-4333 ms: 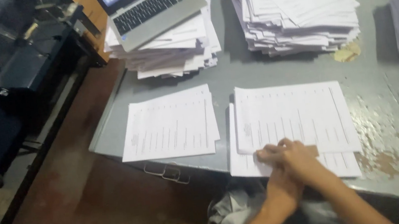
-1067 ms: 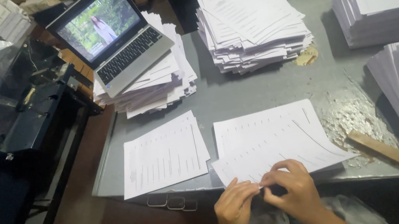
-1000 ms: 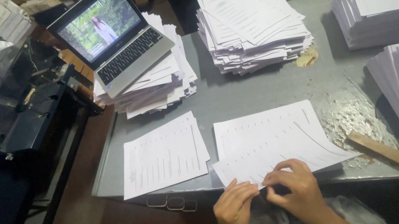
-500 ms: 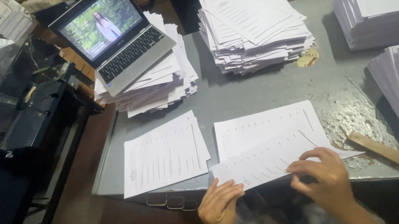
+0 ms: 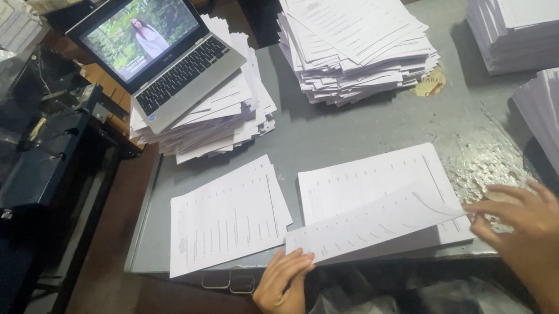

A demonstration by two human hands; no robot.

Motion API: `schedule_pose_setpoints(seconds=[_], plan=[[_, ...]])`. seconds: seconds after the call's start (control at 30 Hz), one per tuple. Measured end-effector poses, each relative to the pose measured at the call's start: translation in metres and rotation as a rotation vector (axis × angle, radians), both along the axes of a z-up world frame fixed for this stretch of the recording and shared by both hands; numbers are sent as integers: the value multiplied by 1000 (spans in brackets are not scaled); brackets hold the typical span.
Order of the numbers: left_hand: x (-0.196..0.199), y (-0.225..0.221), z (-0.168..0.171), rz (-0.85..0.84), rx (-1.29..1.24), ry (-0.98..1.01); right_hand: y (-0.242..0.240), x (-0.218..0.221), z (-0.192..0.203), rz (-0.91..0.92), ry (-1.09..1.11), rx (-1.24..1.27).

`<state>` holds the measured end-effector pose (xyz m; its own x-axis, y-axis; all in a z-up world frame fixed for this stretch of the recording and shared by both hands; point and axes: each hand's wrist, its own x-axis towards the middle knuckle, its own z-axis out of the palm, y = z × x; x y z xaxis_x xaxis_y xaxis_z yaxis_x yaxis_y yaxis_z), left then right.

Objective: Organizing and inspecting stacks of printed documents on a production table.

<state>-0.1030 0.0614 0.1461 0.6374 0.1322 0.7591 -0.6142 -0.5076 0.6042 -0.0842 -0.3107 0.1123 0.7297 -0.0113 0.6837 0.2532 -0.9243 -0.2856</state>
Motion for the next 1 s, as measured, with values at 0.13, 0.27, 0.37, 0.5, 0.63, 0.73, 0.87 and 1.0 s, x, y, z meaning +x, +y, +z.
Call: schedule_pose_setpoints(seconds=[0.13,0.27,0.37,0.5,0.63,0.73,0.87,1.0], plan=[[-6,11,5,33,-39,-31,-43,-7,-11,-150,-18,-69],[-9,10,4,85,-69,-57,6,-41,68,-14,-112,153],[-6,10,-33,11,21,-30,52,-41,58,385,-41,-12],[-15,-6,-1,-24,68,-47,98,-45,30,598,152,-32],[-27,-13,29,-35,57,-99,103,-47,1,723,341,-31],[-33,-9,32,-40,67,-46,105,-53,-11,623,392,-86],[-32,-7,38,122,412,-20,99,-44,-16,489,188,-154],[-34,-20,47,146,516,-34,112,-48,-22,544,175,-154]])
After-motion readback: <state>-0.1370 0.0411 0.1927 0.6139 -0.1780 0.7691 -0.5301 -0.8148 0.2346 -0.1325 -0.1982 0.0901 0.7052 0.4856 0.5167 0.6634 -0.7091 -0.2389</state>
